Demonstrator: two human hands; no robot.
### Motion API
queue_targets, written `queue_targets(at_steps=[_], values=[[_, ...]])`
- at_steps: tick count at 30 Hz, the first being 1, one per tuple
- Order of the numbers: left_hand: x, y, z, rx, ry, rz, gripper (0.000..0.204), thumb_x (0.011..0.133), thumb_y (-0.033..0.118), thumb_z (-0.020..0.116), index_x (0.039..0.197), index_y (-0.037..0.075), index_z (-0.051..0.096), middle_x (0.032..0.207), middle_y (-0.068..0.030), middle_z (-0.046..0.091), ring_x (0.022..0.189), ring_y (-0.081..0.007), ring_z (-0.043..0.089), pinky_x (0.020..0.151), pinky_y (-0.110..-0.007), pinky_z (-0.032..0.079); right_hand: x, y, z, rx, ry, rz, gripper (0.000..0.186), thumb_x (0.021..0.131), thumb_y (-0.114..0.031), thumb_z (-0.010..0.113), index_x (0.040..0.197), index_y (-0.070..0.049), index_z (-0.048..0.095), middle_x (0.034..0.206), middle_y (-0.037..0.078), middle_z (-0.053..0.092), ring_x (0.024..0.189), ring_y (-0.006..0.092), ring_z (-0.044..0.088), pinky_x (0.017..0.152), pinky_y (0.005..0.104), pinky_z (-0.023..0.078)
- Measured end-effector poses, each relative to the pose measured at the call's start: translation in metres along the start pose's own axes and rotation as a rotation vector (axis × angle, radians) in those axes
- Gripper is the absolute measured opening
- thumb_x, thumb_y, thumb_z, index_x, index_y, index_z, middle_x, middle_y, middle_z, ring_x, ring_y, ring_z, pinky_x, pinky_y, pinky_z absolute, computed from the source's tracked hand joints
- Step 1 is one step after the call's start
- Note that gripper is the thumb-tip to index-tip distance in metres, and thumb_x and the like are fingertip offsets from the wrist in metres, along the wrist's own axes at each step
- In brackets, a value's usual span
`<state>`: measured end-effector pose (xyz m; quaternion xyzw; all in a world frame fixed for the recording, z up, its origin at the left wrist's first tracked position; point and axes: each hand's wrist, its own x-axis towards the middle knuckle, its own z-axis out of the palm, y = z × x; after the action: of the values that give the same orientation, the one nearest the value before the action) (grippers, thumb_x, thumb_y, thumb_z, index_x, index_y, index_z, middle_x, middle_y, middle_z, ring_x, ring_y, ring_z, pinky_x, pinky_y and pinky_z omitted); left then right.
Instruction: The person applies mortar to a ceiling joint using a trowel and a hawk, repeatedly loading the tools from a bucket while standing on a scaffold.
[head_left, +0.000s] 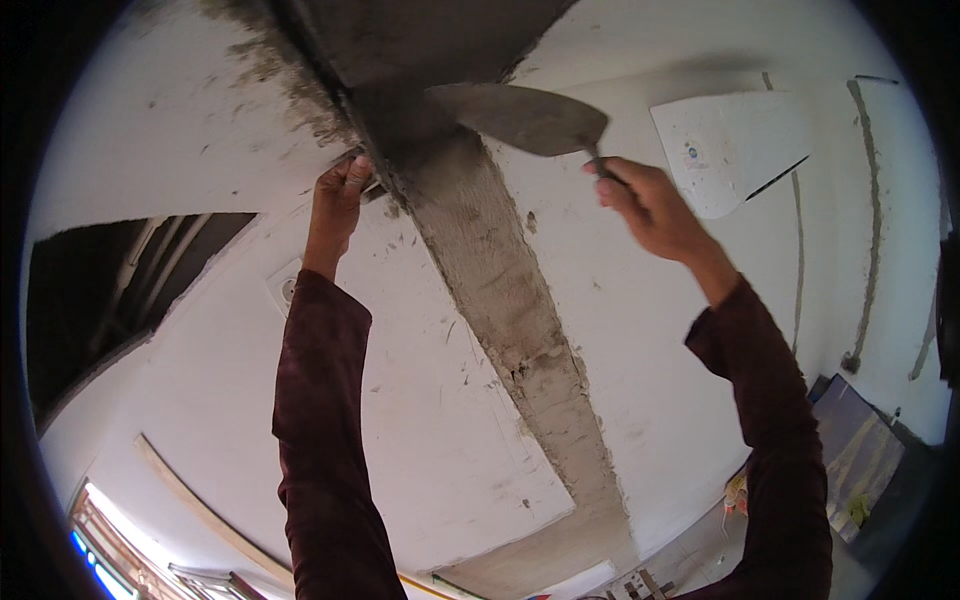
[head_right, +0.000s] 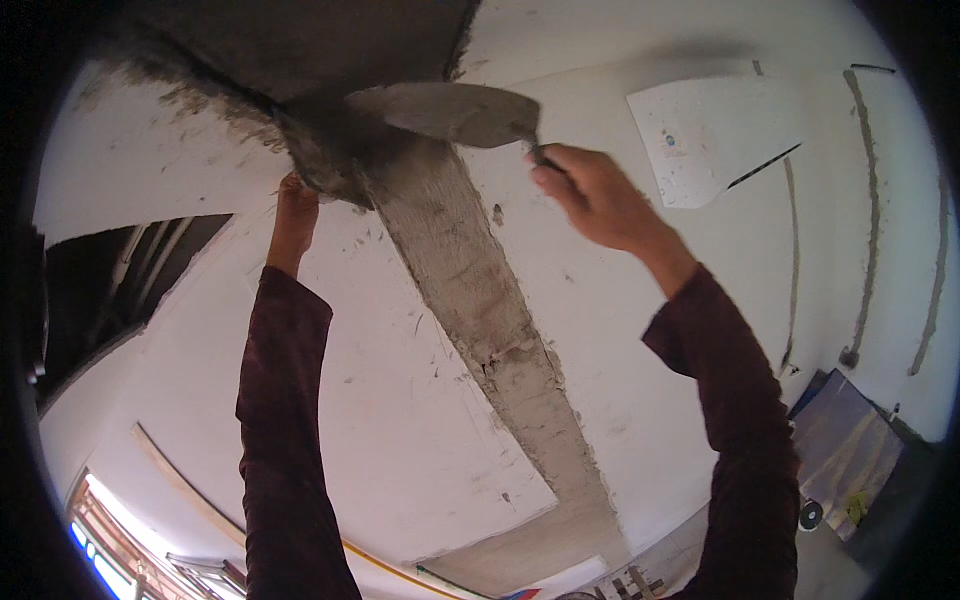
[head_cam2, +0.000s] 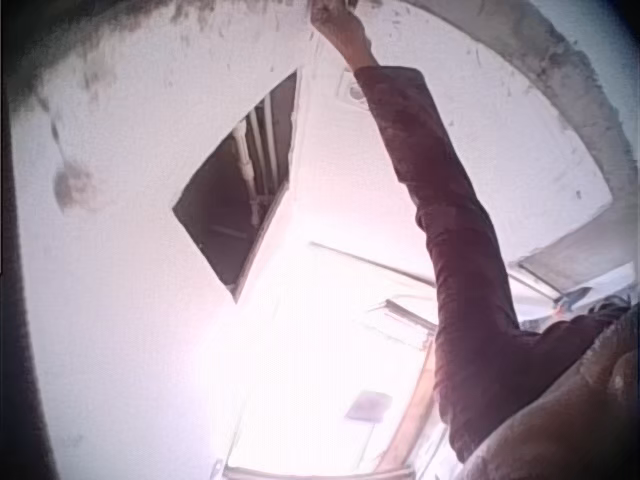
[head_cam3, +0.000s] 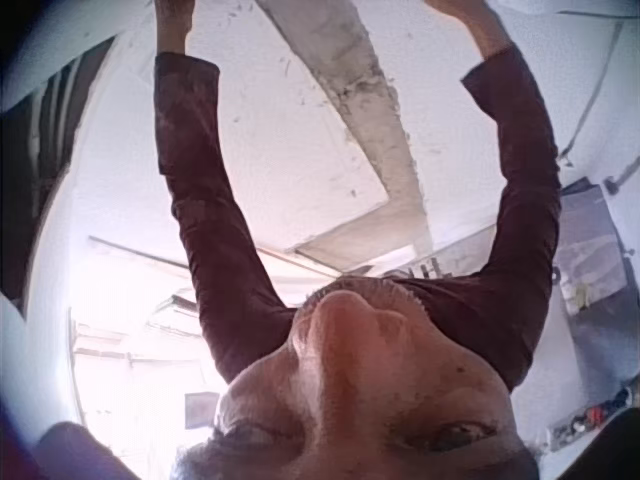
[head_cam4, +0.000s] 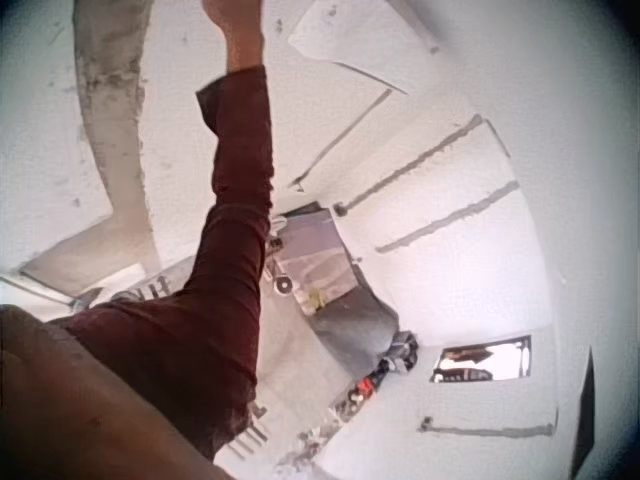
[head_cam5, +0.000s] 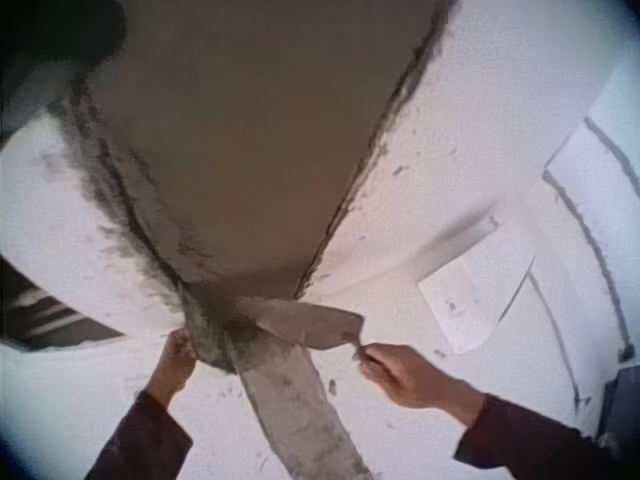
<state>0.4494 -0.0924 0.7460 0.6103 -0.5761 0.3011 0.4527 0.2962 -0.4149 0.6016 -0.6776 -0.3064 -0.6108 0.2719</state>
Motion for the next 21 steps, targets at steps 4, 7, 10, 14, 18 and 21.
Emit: queue_targets(at_steps=[4,7,10,14,18,21], values=[[-0.004,0.007,0.011,-0.066,0.064,0.044,0.024,0.096,0.024,0.055,0.098,0.003,0.064,0.094,0.0022,0.065,0.088,-0.0034,0.052,0.082,-0.021,0.041,0.016,0.048,0.051,-0.114,-0.053,-0.033,0.016,0.097,-0.016,0.047,0.094,0.000,0.048,0.072,0.011,0.047,0.063,0.0210,0.047,0.061,0.0333,0.040],[-0.004,-0.009,-0.011,0.015,0.100,-0.054,0.019,0.094,0.014,0.056,0.108,0.001,0.061,0.101,0.0007,0.064,0.094,-0.0061,0.054,0.087,-0.022,0.041,0.040,0.070,0.075,-0.056,-0.047,-0.076,0.026,0.098,-0.026,0.047,0.093,0.000,0.045,0.078,0.016,0.050,0.072,0.0334,0.050,0.066,0.0439,0.039],[-0.006,-0.017,-0.019,0.095,0.080,0.012,0.029,0.090,0.005,0.059,0.119,0.002,0.054,0.113,-0.0023,0.061,0.102,-0.0100,0.053,0.093,-0.025,0.040,0.061,0.078,0.087,-0.002,-0.119,-0.052,0.028,0.098,-0.027,0.045,0.101,0.001,0.048,0.086,0.018,0.054,0.078,0.0343,0.053,0.071,0.0448,0.041],[-0.009,-0.022,-0.019,0.015,0.099,0.008,0.044,0.087,0.002,0.062,0.127,0.004,0.046,0.125,-0.0043,0.052,0.111,-0.0141,0.050,0.097,-0.028,0.039,0.072,0.088,0.102,-0.036,-0.149,-0.056,0.032,0.098,-0.028,0.044,0.110,0.002,0.049,0.096,0.020,0.057,0.088,0.0356,0.056,0.076,0.0448,0.044],[-0.007,-0.031,-0.030,-0.071,0.064,-0.052,0.044,0.088,0.009,0.062,0.128,0.007,0.044,0.130,-0.0044,0.048,0.118,-0.0163,0.045,0.103,-0.032,0.036,0.072,0.105,0.123,0.003,0.010,-0.222,0.027,0.099,-0.026,0.042,0.092,0.000,0.043,0.079,0.016,0.047,0.070,0.0319,0.047,0.066,0.0421,0.038],[-0.007,-0.033,-0.036,-0.025,0.042,-0.046,0.042,0.089,0.013,0.062,0.127,0.009,0.044,0.131,-0.0042,0.047,0.121,-0.0172,0.044,0.106,-0.034,0.034,0.076,0.107,0.132,0.044,-0.009,-0.223,0.027,0.099,-0.026,0.042,0.093,0.000,0.043,0.080,0.017,0.048,0.071,0.0333,0.048,0.066,0.0433,0.039]])
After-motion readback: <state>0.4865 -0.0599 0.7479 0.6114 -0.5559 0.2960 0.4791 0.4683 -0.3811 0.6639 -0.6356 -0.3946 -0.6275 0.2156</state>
